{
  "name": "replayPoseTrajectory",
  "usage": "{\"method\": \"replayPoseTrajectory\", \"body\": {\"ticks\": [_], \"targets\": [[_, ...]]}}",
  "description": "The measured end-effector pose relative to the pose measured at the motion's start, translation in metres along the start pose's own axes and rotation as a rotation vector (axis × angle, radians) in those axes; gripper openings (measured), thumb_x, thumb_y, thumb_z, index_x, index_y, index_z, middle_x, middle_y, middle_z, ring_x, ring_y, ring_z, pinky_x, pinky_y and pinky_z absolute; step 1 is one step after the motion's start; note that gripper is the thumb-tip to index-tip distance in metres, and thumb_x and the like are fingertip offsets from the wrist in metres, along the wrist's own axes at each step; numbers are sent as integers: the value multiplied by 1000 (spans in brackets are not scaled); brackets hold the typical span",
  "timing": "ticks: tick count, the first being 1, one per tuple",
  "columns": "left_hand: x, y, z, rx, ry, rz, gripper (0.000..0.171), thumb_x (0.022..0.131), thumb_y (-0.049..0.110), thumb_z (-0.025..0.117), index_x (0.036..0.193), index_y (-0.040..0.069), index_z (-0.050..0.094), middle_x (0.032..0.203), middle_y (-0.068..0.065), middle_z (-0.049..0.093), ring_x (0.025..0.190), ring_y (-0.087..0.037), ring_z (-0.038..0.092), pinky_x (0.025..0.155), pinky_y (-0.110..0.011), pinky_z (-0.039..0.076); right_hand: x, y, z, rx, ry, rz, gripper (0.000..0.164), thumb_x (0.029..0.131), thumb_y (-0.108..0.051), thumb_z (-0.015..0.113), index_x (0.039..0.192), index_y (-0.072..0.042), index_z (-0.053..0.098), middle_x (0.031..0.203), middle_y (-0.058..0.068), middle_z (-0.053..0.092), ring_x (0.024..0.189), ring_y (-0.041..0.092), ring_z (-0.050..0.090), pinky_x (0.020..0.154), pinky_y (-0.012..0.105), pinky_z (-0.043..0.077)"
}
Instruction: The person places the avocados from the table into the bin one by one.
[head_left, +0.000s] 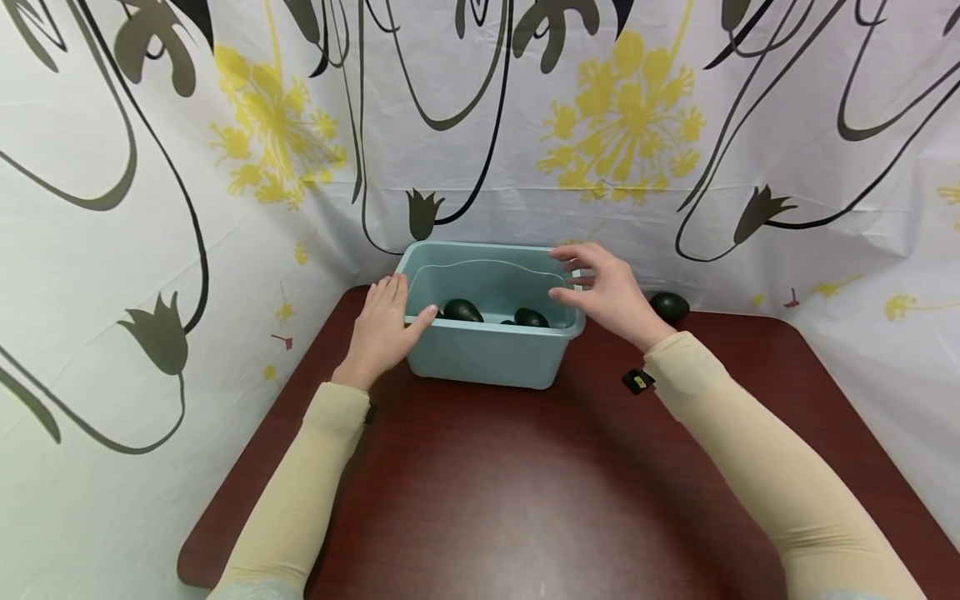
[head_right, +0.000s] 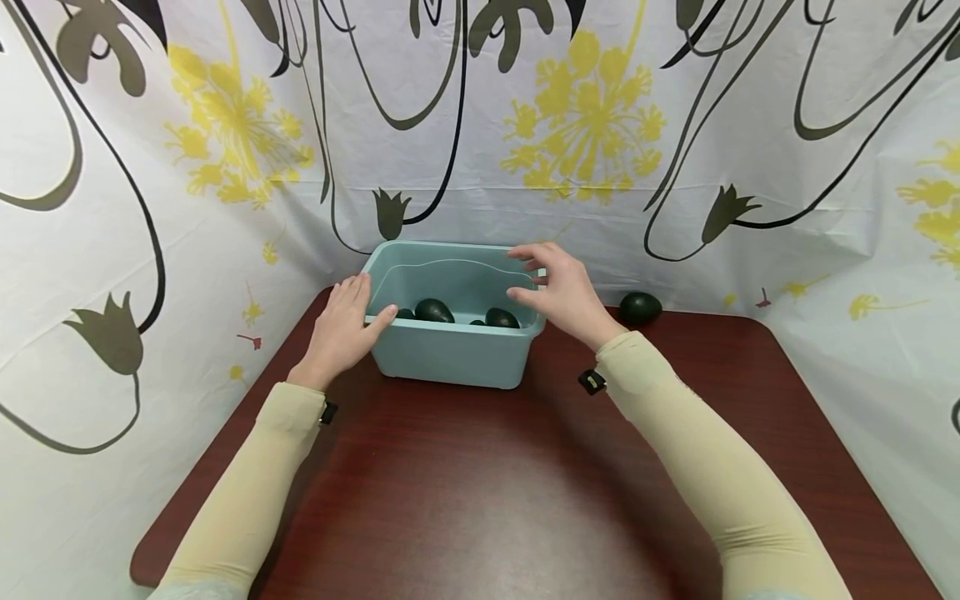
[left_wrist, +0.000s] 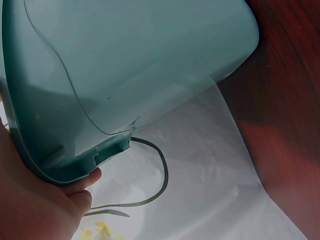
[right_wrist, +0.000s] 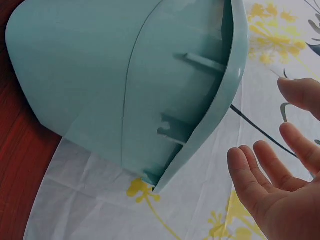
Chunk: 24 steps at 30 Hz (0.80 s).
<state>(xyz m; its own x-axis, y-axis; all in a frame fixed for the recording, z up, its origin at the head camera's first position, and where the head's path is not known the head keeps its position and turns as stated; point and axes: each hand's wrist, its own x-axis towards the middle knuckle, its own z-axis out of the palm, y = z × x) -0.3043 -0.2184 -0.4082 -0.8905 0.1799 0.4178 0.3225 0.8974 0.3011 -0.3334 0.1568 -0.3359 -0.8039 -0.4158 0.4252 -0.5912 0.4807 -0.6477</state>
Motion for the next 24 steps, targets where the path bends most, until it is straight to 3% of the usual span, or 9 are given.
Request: {"method": "replayPoseTrajectory", "body": {"ticks": [10, 24], "targets": [[-1, 0, 2, -4, -12, -5, 97, 98, 72, 34, 158, -3, 23, 163, -19, 24, 151, -33, 19, 123, -44, 7, -7, 12, -16, -32, 18, 10, 53, 88, -35, 80, 136, -34, 60, 133, -8, 53, 120, 26, 55, 99, 41, 51], [-1, 2, 0, 0, -4, -4, 96, 98, 71, 35, 157, -4, 25, 162, -19, 26, 150, -33, 20, 123, -43, 7, -15, 37, -47, -109, 56, 36, 53, 89, -27, 80, 139, -30, 59, 134, -5, 54, 119, 19, 55, 99, 47, 51]]}}
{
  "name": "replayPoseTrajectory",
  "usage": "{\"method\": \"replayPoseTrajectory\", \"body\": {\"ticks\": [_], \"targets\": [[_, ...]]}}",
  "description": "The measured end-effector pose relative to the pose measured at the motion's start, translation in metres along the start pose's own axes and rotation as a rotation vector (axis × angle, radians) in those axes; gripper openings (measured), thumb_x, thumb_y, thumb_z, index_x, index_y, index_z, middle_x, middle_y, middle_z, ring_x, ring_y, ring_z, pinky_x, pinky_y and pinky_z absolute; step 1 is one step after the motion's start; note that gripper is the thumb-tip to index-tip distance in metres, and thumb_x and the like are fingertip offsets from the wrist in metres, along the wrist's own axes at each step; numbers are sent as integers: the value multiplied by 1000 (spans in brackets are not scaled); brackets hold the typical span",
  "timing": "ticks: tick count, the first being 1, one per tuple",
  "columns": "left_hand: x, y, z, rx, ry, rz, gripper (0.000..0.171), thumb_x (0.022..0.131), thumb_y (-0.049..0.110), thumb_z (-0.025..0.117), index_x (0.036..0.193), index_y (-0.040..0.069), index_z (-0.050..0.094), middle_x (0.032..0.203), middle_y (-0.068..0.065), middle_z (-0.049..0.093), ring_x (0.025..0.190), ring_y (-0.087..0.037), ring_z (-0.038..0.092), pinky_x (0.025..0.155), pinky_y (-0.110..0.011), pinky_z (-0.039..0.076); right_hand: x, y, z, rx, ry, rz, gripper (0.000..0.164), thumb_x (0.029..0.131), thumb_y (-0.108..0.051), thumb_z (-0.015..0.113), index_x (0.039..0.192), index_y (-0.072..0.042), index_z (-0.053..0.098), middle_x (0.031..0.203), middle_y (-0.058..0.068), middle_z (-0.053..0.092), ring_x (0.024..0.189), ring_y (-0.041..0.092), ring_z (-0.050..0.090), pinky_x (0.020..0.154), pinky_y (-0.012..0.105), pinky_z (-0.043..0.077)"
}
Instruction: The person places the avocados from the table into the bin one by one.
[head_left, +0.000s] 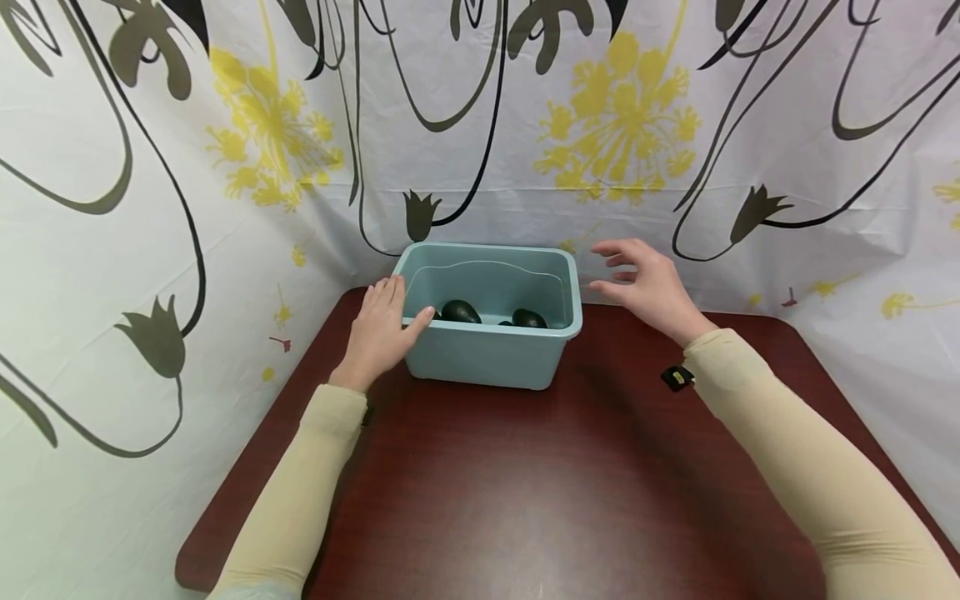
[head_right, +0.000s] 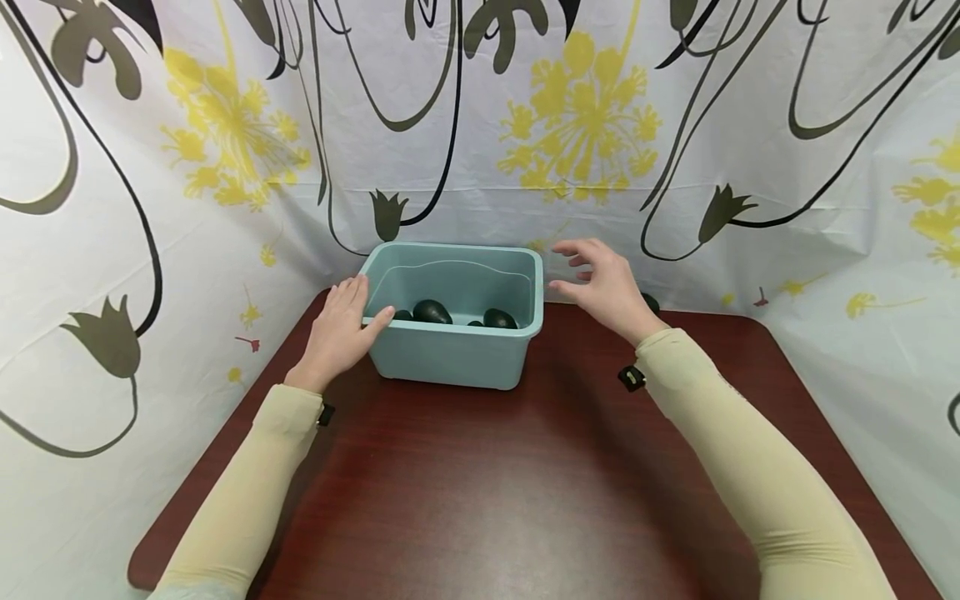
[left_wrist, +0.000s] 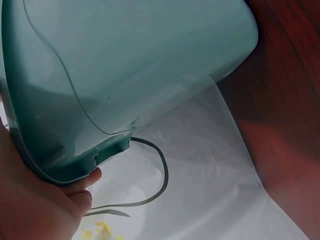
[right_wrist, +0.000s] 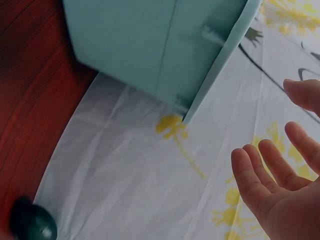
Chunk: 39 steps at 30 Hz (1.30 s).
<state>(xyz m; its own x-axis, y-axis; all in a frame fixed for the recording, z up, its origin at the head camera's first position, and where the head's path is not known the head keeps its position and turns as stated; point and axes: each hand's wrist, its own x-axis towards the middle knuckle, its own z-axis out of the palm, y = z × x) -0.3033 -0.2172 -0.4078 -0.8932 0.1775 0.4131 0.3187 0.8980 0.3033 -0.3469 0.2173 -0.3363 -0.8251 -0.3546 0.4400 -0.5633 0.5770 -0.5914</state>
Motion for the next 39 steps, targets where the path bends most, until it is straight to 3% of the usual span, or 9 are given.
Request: {"method": "replayPoseTrajectory", "body": {"ticks": [10, 19, 31, 39], "targets": [[-1, -2, 0, 10, 2, -4, 97, 98, 72, 33, 156, -5, 26, 162, -20, 26, 150, -34, 20, 123, -43, 7, -7, 28, -19, -40, 2, 52, 54, 91, -33, 77, 141, -25, 58, 137, -1, 53, 121, 24, 55, 98, 51, 50], [-1, -3, 0, 8, -2, -4, 96, 98, 71, 35, 157, -5, 25, 162, -21, 26, 150, -34, 20, 123, -44, 7, -11, 67, -31, -74, -4, 100, 56, 93, -34, 75, 144, -23, 56, 136, 3, 53, 123, 29, 53, 99, 51, 48], [0, -2, 1, 5, -10, -6, 96, 99, 71, 35, 157, -4, 24, 162, -20, 25, 150, -34, 19, 123, -43, 6, -15, 115, -43, -117, -29, 224, 60, 95, -38, 72, 146, -15, 52, 140, 18, 52, 127, 41, 49, 95, 61, 45], [1, -3, 1, 10, -9, -2, 96, 99, 71, 33, 157, -4, 24, 162, -20, 26, 150, -33, 19, 123, -43, 7, -14, 140, -45, -157, -68, 284, 61, 95, -40, 71, 145, -12, 52, 139, 22, 52, 125, 44, 48, 94, 62, 43]]}}
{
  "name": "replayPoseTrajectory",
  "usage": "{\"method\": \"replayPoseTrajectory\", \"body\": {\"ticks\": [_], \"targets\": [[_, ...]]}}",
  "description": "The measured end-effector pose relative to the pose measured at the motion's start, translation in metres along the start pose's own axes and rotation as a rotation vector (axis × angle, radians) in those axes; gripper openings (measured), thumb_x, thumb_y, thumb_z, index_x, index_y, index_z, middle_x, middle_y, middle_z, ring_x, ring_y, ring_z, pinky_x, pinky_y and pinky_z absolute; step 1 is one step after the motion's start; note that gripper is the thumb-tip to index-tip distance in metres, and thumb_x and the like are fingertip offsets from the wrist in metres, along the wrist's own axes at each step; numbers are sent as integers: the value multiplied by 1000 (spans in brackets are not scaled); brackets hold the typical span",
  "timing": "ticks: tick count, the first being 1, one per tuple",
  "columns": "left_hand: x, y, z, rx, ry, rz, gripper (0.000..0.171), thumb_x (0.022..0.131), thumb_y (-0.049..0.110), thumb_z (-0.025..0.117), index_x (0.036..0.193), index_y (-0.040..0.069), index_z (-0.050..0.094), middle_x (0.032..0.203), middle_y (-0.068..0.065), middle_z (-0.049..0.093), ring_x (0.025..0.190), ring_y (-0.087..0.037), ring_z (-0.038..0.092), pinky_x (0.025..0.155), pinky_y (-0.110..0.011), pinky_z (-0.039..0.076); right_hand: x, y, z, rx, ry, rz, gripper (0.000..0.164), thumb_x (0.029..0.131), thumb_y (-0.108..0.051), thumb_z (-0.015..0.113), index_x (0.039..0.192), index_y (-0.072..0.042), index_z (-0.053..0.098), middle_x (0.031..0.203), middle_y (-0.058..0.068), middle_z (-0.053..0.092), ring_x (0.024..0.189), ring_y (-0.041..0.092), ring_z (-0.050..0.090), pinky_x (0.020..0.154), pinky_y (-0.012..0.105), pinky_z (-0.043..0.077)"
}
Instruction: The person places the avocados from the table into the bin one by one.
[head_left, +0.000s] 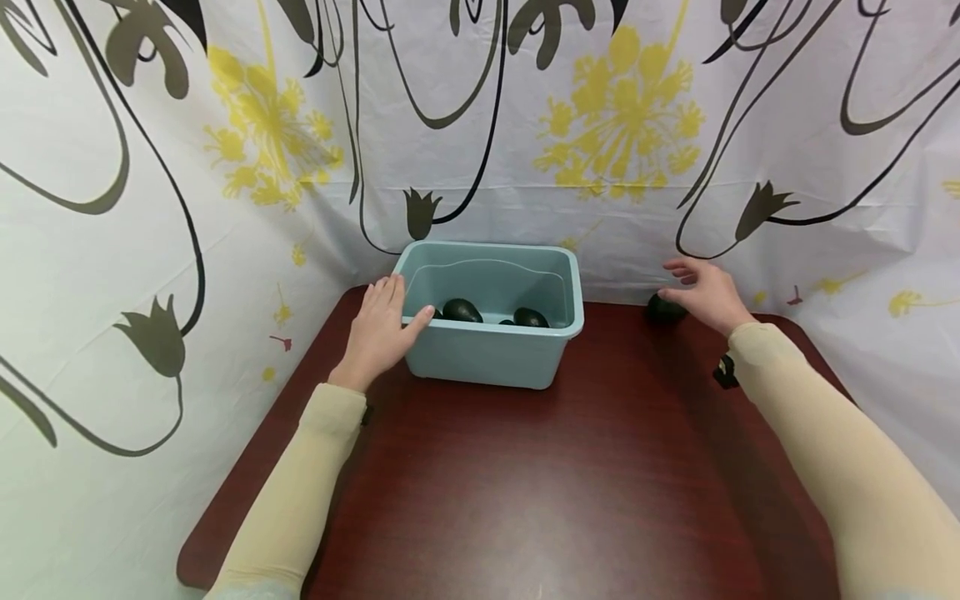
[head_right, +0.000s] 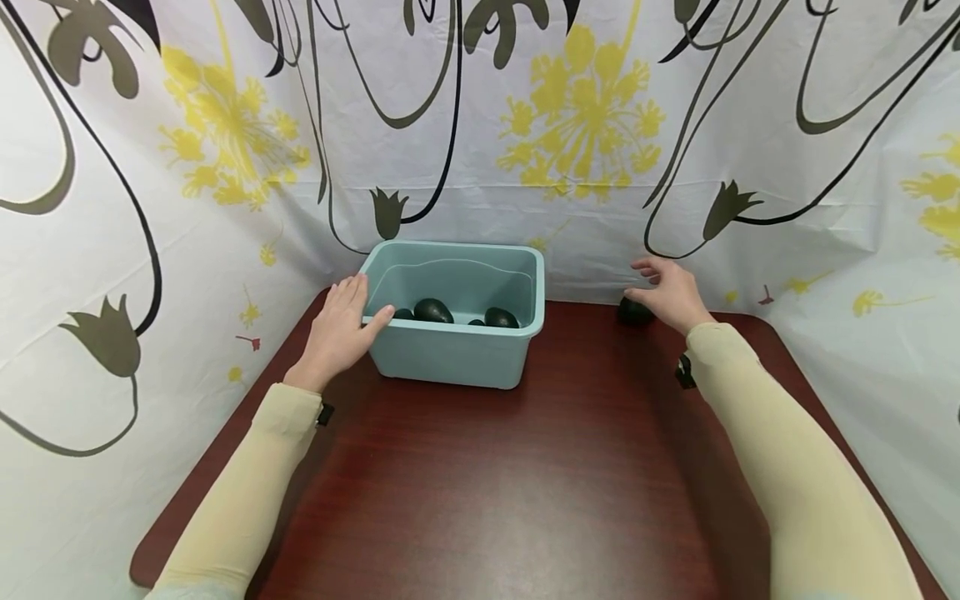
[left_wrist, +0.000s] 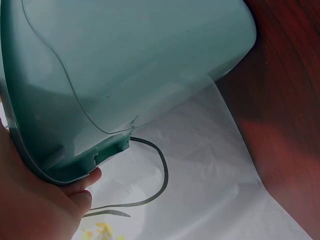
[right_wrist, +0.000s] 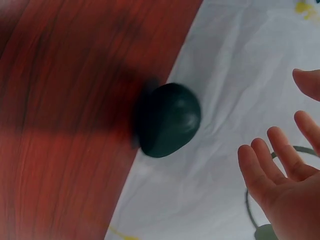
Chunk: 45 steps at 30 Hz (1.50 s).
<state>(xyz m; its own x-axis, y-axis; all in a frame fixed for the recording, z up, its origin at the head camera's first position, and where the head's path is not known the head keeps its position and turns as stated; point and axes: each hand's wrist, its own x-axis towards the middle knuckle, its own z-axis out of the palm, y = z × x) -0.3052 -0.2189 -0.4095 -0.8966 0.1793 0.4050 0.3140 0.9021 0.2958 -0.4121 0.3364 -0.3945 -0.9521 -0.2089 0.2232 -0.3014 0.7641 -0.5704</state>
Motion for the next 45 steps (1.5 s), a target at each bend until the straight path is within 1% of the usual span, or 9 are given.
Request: {"method": "replayPoseTrajectory", "body": {"ticks": [8, 14, 19, 23, 28, 34, 41, 43, 45], "targets": [[1, -1, -1, -4, 4, 0, 95, 99, 71, 35, 157, -4, 24, 162, -20, 26, 150, -33, 19, 123, -43, 7, 13, 21, 6, -86, -73, 15, 60, 93, -30, 74, 143, -7, 52, 139, 30, 50, 125, 48, 45, 95, 65, 40], [1, -2, 1, -10, 10, 6, 95, 99, 71, 34, 157, -4, 24, 162, -20, 26, 151, -33, 19, 123, -43, 7, 23, 41, 13, -146, -80, 5, 60, 89, -25, 76, 141, -5, 54, 135, 32, 51, 121, 49, 47, 95, 66, 38], [2, -2, 1, -11, 17, 10, 96, 98, 71, 33, 157, -4, 25, 162, -19, 26, 151, -32, 19, 123, -42, 7, 25, 53, 17, -179, -94, 14, 61, 87, -23, 77, 140, -3, 53, 135, 35, 49, 122, 53, 44, 97, 67, 36], [3, -1, 2, -12, 19, 12, 96, 98, 72, 32, 157, -4, 24, 162, -20, 25, 151, -32, 18, 123, -41, 7, 24, 57, 19, -172, -115, 43, 65, 87, -24, 77, 142, -1, 51, 138, 36, 44, 124, 56, 40, 97, 69, 35], [2, -2, 2, -11, 19, 11, 97, 98, 73, 32, 157, -4, 24, 162, -20, 25, 151, -32, 18, 123, -41, 8, 23, 58, 21, -164, -159, 76, 72, 88, -28, 75, 147, -1, 45, 145, 37, 36, 126, 59, 36, 97, 71, 34], [2, -2, 2, -12, 15, 7, 97, 98, 73, 32, 158, -3, 23, 163, -19, 24, 151, -31, 17, 123, -41, 8, 25, 61, 22, -159, -181, 89, 75, 89, -28, 74, 151, -1, 41, 149, 38, 31, 128, 61, 32, 97, 73, 33], [2, -2, 2, -3, -3, 2, 96, 99, 72, 31, 158, -3, 23, 163, -19, 23, 152, -31, 16, 123, -40, 7, 27, 69, 29, -168, -237, 122, 86, 88, -32, 75, 156, -1, 33, 155, 36, 24, 131, 63, 27, 100, 74, 31], [2, -2, 2, -1, -1, 4, 96, 99, 72, 32, 158, -3, 23, 163, -20, 24, 152, -31, 17, 123, -40, 7, 27, 71, 30, -170, -237, 116, 86, 88, -32, 75, 156, -1, 32, 154, 38, 24, 131, 63, 27, 100, 74, 30], [2, -2, 2, 3, 2, 7, 96, 99, 72, 32, 158, -4, 23, 163, -20, 24, 151, -31, 17, 123, -41, 7, 28, 72, 32, -168, -220, 101, 84, 87, -31, 75, 154, 0, 35, 151, 38, 29, 131, 61, 30, 100, 73, 31]]}}
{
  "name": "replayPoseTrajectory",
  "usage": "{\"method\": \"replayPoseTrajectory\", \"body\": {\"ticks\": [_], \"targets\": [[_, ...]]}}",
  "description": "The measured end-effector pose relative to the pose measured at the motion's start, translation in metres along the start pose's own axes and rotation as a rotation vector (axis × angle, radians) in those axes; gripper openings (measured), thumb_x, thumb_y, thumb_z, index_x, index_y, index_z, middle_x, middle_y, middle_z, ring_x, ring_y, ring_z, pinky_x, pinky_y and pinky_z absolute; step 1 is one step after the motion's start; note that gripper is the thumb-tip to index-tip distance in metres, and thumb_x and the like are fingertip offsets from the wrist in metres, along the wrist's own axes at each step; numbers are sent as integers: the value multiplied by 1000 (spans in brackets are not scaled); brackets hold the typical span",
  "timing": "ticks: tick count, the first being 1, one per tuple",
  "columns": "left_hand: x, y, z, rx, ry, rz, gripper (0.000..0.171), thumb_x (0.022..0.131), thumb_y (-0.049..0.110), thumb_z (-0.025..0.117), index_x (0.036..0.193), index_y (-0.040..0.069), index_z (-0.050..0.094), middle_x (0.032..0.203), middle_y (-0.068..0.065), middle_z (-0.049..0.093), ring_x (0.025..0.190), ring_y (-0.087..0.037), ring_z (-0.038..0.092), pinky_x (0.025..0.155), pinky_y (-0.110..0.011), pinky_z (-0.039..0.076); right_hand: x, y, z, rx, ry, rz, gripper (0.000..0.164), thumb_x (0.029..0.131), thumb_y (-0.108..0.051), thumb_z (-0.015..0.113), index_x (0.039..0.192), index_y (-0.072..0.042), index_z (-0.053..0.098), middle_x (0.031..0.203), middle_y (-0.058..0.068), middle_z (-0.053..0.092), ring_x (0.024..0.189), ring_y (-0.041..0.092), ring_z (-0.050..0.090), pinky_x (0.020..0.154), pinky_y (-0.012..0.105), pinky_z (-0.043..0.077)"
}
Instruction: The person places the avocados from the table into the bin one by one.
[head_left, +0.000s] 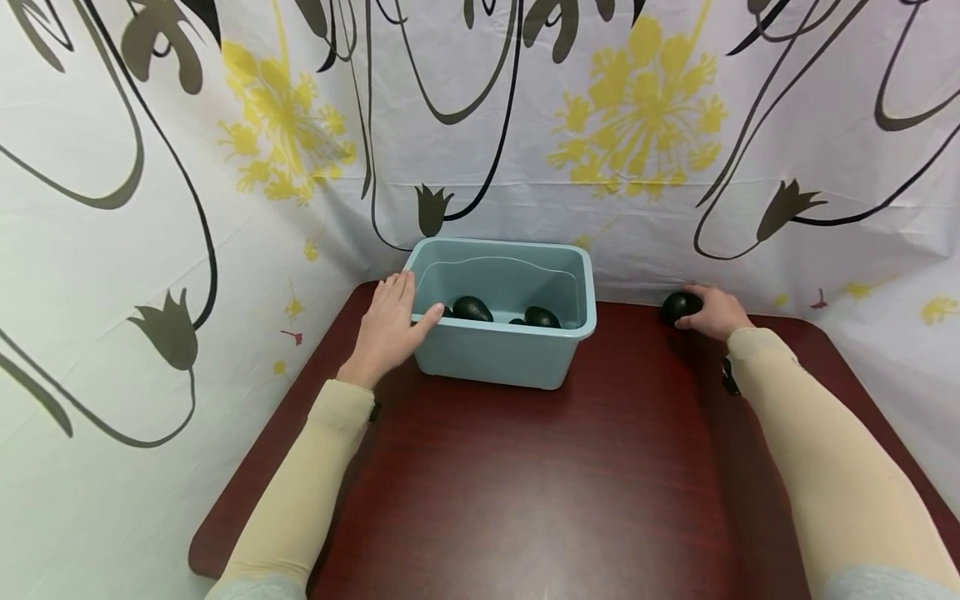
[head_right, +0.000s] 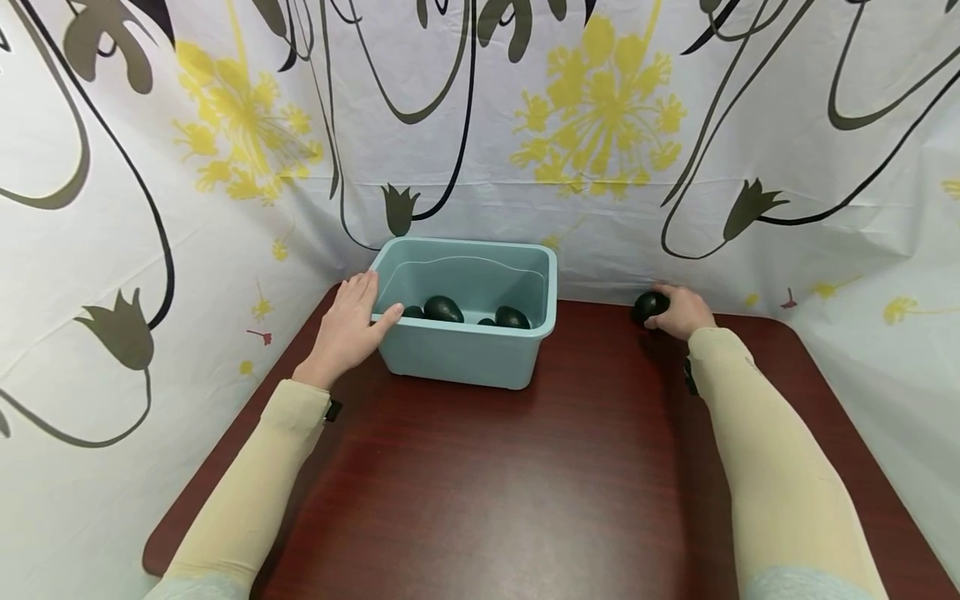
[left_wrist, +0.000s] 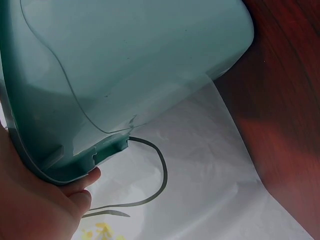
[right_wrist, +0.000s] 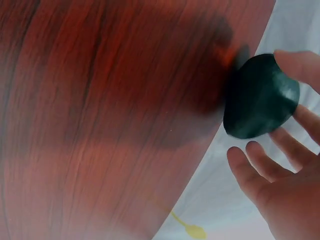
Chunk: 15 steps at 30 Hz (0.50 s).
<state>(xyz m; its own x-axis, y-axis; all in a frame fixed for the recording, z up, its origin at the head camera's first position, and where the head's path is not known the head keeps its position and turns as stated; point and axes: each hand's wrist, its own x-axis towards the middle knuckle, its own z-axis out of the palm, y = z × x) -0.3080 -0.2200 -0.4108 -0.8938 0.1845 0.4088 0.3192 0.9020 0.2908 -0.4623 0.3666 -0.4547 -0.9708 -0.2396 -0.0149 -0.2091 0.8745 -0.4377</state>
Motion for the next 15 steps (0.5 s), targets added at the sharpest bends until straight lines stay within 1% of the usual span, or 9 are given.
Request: {"method": "replayPoseTrajectory", "body": {"ticks": [3, 5, 10, 13, 15], "targets": [[0, 0, 0, 2, 2, 0, 96, 99, 72, 32, 158, -3, 23, 162, -20, 24, 151, -31, 17, 123, -41, 7, -1, 2, 1, -1, 32, -22, 77, 86, -28, 75, 149, 1, 42, 144, 37, 40, 128, 58, 36, 100, 71, 33], [0, 0, 0, 2, -1, -2, 96, 98, 72, 32, 158, -3, 22, 163, -20, 24, 152, -31, 17, 123, -41, 7, -2, 2, 3, 2, 36, -28, 74, 86, -27, 76, 147, 1, 45, 141, 37, 44, 126, 58, 39, 99, 70, 35], [0, 0, 0, 5, -2, -4, 97, 98, 73, 30, 158, -2, 22, 163, -19, 23, 152, -31, 17, 123, -41, 7, -7, 3, 8, 16, 31, -24, 75, 87, -33, 77, 146, 0, 44, 140, 38, 43, 124, 59, 39, 97, 71, 36], [0, 0, 0, 4, 3, 0, 96, 98, 72, 31, 158, -3, 23, 163, -19, 24, 151, -31, 17, 123, -41, 8, -9, 4, 11, 32, 47, -25, 76, 87, -37, 78, 145, -1, 45, 139, 37, 44, 123, 58, 40, 96, 70, 36], [0, 1, 0, 0, 6, 0, 96, 98, 72, 32, 158, -3, 24, 163, -19, 25, 151, -31, 18, 123, -42, 8, -10, 5, 14, 41, 64, -34, 75, 86, -38, 78, 144, -2, 46, 136, 36, 48, 120, 55, 44, 94, 68, 38]]}}
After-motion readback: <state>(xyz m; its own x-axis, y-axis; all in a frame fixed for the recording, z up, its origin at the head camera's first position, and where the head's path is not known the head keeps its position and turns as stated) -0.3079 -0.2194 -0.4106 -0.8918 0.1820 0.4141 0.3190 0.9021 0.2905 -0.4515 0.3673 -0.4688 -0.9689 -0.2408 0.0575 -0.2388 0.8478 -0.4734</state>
